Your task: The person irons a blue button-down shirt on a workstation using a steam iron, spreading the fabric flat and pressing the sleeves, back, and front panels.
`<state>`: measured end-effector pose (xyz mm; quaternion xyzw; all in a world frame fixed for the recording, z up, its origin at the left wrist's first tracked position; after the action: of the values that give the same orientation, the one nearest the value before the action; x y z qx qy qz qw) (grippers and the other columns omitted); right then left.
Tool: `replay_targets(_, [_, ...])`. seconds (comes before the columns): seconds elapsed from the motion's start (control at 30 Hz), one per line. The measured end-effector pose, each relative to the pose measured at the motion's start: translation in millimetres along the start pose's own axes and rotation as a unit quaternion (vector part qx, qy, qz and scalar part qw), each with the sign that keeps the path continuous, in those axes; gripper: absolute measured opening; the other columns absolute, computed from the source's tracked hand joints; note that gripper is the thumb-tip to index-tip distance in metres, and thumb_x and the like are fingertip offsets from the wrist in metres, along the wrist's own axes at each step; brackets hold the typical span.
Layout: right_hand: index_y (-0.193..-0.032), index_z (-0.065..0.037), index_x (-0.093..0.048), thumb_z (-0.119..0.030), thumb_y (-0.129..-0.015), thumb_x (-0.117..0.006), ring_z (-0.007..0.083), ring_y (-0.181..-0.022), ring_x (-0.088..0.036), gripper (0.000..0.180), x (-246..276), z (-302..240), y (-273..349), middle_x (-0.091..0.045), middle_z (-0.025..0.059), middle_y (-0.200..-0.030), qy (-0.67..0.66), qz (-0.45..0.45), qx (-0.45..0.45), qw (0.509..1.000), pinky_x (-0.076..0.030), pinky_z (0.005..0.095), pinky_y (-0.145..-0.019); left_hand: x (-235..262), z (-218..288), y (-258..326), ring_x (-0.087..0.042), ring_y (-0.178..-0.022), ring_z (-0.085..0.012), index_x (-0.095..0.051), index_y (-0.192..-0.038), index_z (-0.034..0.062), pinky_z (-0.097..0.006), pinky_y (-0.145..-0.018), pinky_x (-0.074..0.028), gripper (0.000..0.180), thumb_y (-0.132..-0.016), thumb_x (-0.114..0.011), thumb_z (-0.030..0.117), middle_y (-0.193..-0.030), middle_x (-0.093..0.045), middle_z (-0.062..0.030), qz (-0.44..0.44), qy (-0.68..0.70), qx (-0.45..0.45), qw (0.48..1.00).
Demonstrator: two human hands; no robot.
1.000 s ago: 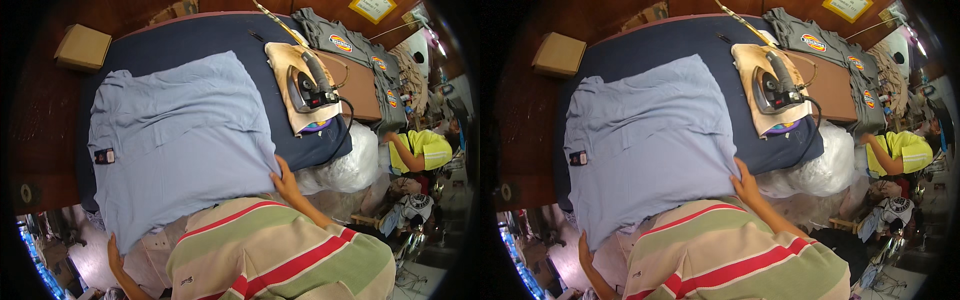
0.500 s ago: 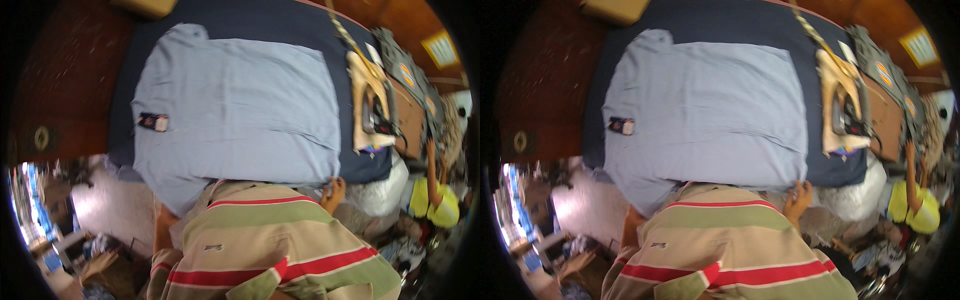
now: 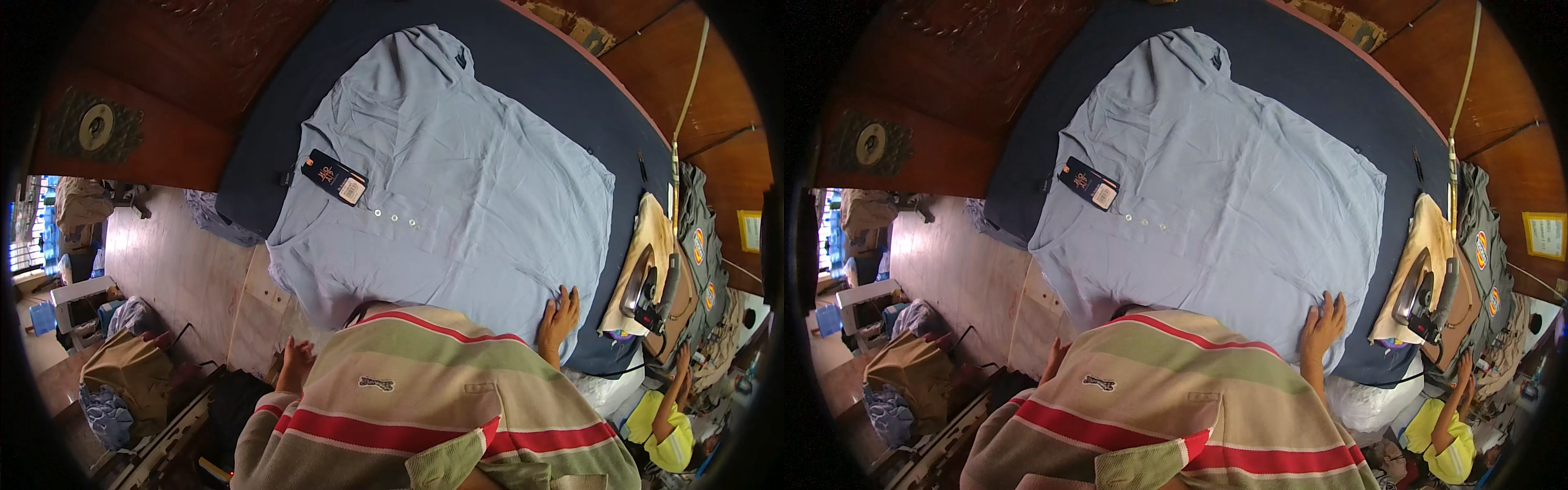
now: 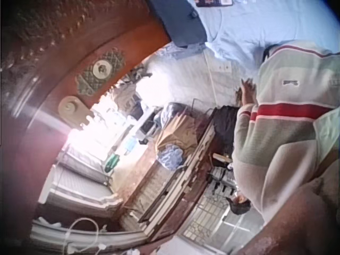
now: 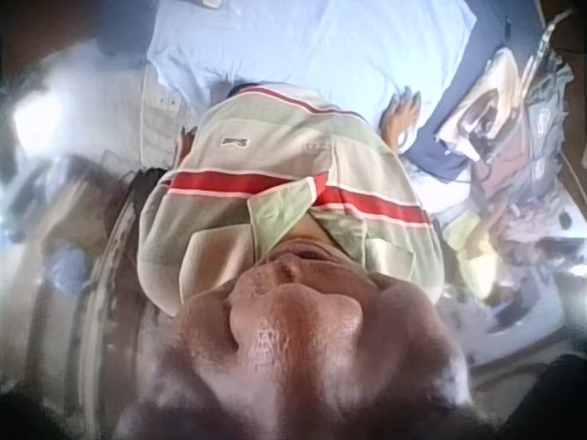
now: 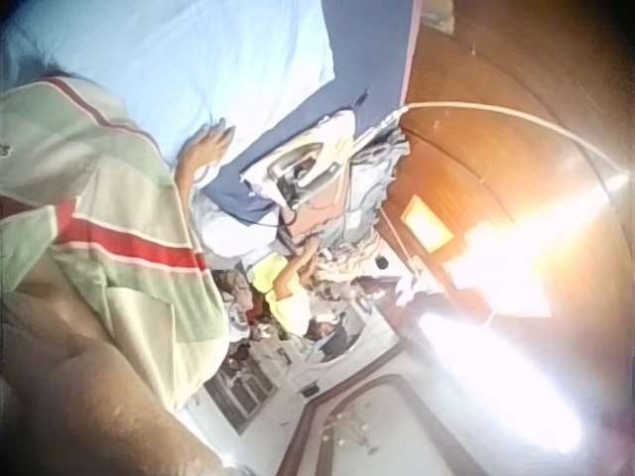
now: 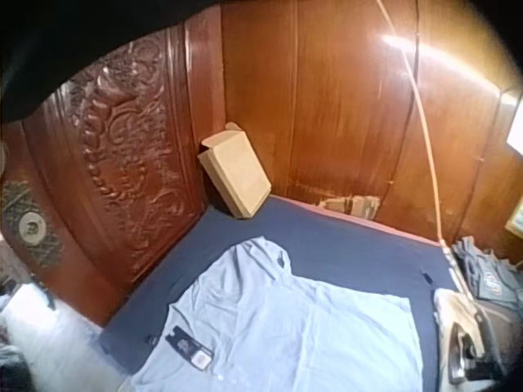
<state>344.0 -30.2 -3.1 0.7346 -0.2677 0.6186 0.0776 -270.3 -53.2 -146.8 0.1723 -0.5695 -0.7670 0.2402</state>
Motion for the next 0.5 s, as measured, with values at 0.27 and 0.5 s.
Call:
replay_targets(0.27, [-0.114, -0.008, -0.056, -0.022, -0.091, -0.046, 0.0359, -0.115, -0.043, 0.029, -1, 16, -137, -0.046, 0.0173, -0.127, -0.009, 0.053, 0.076, 0.996, -0.034, 0.0437, -0.096, -298, 198, 149, -0.045, -0.118, -0.0281, -0.051, -0.121, 0.006, -0.042, -0.097, -0.032, 0.051, -0.071, -0.056, 0.0, -0.126, -0.05, -0.0123, 0.056, -0.5, -0.769, 0.395])
replay_targets(0.5, [-0.119, -0.016, -0.054, -0.031, -0.091, -0.048, 0.0346, -0.119, -0.042, 0.033, -35, 31, -245, -0.043, 0.0131, -0.132, 0.01, 0.006, 0.071, 0.997, -0.034, 0.0437, -0.098, -370, 245, 138, -0.046, -0.116, -0.0264, -0.049, -0.125, 0.0122, -0.041, -0.097, -0.033, 0.054, -0.072, -0.057, 0.005, -0.122, -0.052, -0.0082, -0.163, -0.717, -0.63, 0.25])
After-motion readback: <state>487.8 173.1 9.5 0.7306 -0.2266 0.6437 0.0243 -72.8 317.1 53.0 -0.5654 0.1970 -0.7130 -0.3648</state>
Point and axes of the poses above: each hand's wrist, its own y-axis away from the middle knuckle, its own x-axis out of the back of the hand, z = x × y, the point moved 2 cm from there along -y, towards the middle knuckle
